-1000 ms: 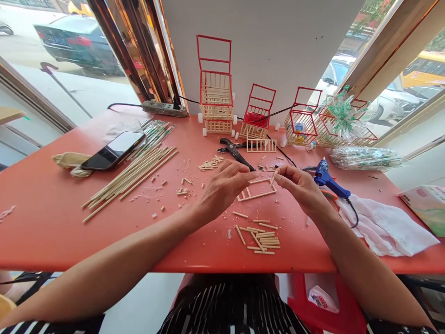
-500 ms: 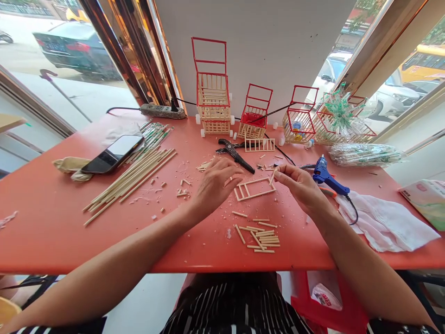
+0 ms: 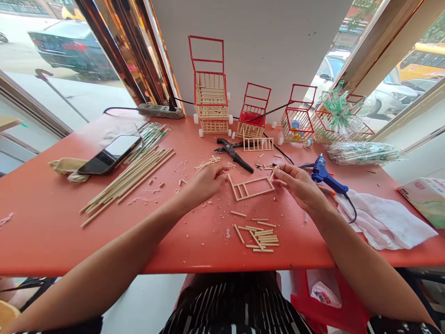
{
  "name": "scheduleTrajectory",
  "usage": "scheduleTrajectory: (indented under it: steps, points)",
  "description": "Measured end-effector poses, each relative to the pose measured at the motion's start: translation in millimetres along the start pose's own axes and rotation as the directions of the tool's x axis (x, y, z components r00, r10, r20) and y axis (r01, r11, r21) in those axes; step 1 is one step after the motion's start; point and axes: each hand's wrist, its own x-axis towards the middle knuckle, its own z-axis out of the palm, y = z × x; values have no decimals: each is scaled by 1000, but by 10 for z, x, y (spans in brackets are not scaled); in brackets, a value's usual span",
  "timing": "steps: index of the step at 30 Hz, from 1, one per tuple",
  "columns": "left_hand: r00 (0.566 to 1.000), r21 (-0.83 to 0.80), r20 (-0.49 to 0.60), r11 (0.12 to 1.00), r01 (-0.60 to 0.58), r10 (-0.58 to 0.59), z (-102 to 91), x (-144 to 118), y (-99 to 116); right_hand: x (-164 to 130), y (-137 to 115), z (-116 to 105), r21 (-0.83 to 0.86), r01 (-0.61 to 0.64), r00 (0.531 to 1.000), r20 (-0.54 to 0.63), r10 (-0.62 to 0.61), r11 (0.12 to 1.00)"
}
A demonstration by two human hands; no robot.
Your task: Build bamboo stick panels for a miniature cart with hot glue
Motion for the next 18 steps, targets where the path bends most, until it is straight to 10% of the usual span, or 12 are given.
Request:
scheduleTrajectory:
  steps: [8, 18]
  points:
    - [967, -473, 180, 847, 243, -177, -68, 3, 61, 13, -5, -8, 46, 1, 1000, -11, 0, 999]
    - [947, -652, 277, 693, 308, -160, -110, -24, 62, -9, -13, 17, 31, 48, 999, 2, -48, 998]
